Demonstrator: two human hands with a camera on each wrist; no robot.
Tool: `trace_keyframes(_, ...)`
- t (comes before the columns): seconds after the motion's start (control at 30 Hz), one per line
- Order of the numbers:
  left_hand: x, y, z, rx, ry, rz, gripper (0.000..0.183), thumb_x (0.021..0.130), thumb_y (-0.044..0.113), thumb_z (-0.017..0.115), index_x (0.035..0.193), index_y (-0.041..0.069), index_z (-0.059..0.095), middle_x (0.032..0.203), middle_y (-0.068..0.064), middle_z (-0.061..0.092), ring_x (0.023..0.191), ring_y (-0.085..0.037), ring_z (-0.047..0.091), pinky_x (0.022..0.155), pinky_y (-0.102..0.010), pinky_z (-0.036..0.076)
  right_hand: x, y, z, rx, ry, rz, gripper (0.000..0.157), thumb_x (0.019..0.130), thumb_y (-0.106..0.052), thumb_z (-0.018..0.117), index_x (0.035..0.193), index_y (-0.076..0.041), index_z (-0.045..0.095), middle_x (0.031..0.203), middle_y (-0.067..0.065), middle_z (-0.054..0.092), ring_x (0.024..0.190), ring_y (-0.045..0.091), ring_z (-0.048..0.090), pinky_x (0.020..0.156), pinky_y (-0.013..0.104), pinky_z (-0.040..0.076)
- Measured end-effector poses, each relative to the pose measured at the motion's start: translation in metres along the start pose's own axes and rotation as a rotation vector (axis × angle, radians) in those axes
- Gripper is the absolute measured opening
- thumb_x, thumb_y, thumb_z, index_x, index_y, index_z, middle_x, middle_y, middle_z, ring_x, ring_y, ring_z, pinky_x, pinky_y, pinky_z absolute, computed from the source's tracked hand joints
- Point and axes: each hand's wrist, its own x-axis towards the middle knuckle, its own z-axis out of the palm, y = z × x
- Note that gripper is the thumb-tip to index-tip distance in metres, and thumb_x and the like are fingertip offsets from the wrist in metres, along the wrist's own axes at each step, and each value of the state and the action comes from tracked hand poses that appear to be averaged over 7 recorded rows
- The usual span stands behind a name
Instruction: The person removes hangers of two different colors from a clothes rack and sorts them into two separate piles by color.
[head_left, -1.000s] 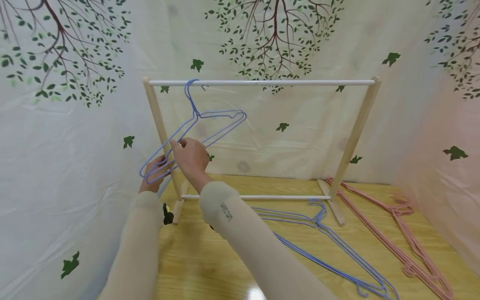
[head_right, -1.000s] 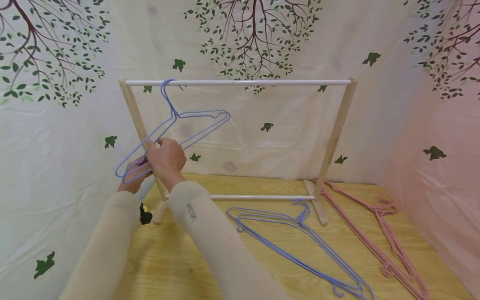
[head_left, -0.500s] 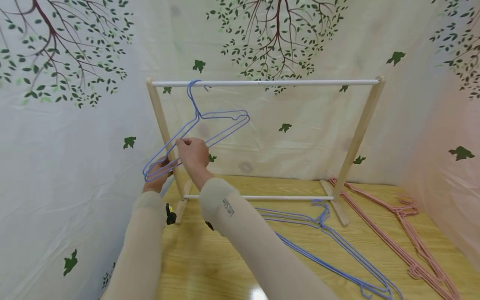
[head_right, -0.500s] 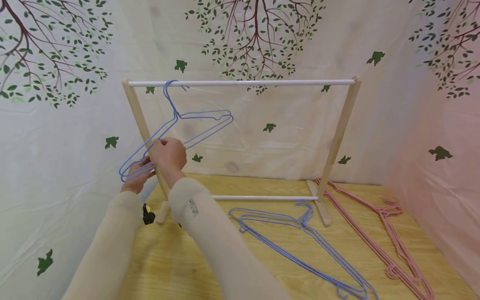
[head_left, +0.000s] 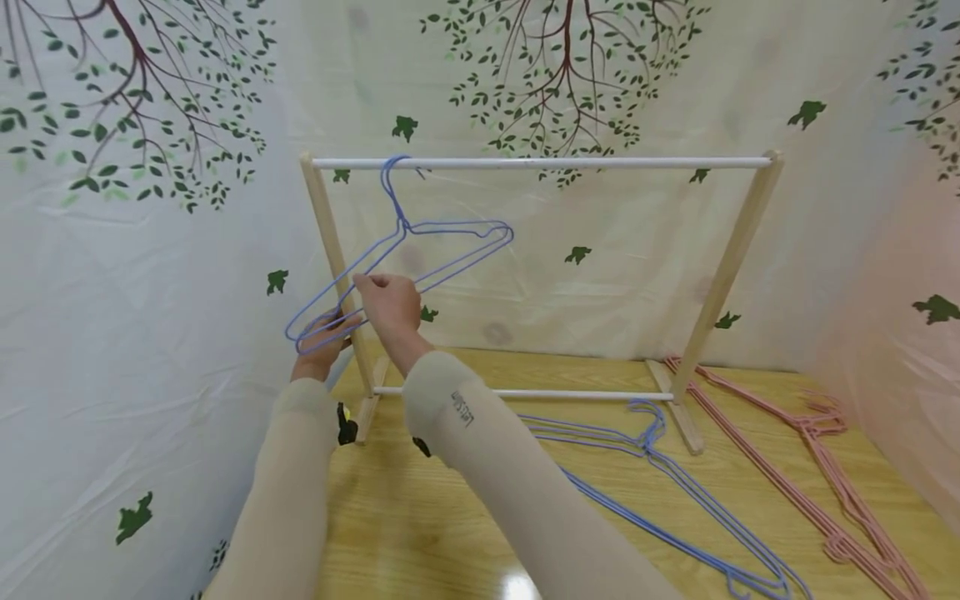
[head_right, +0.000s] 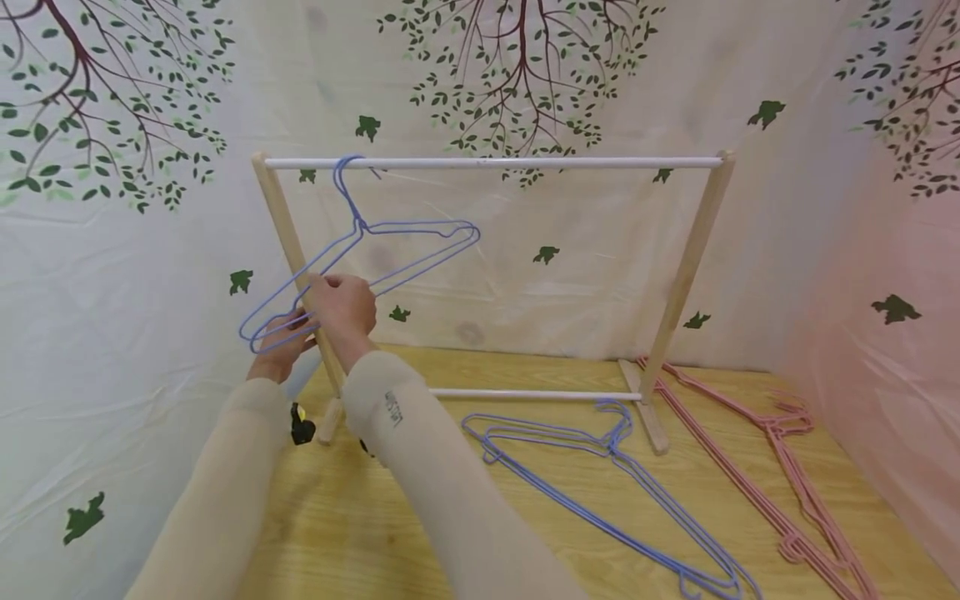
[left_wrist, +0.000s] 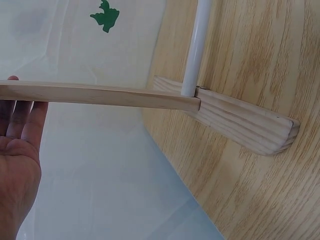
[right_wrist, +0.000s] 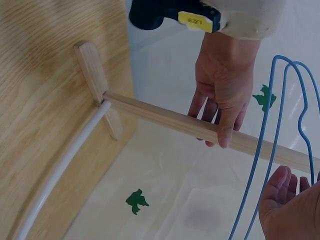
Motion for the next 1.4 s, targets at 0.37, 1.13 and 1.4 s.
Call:
trace_keyframes(0.37, -0.027, 0.021, 0.013, 0.020, -0.063, 0.063, 0.050, 0.101, 0.012, 0.057, 0.145, -0.009, 0.042, 0.140, -0.026, 0.049, 0.119, -0.024, 0.052, 0.111, -0.047, 0.040, -0.008, 0.004, -0.024, 0.042, 0.002, 0.026, 0.015, 0.085, -0.034, 0.073, 0.090, -0.022, 0.080, 0.081, -0.011, 0.071, 0.078, 0.009, 0.062, 0.070, 0.028, 0.051)
trace_keyframes(1.13, -0.042, 0.011, 0.002, 0.040, -0.011, 0.131, 0.046, 0.100, 0.012, 0.060, 0.138, -0.012, 0.049, 0.128, -0.019, 0.061, 0.096, -0.007, 0.061, 0.092, -0.029, 0.052, -0.027, 0.020, -0.092, 0.397, -0.139, 0.051, 0.014, 0.089, -0.013, 0.067, 0.091, -0.003, 0.076, 0.087, 0.014, 0.074, 0.067, 0.019, 0.069, 0.059, 0.027, 0.051)
trace_keyframes(1.4, -0.061, 0.020, 0.000, 0.129, 0.030, 0.121, 0.047, 0.100, 0.019, 0.062, 0.133, -0.012, 0.053, 0.102, -0.002, 0.063, 0.097, -0.013, 0.058, 0.084, -0.024, 0.055, -0.028, 0.022, -0.145, 0.267, -0.229, -0.014, 0.021, 0.092, -0.023, 0.072, 0.104, -0.006, 0.075, 0.083, 0.009, 0.072, 0.074, 0.020, 0.070, 0.063, 0.028, 0.055)
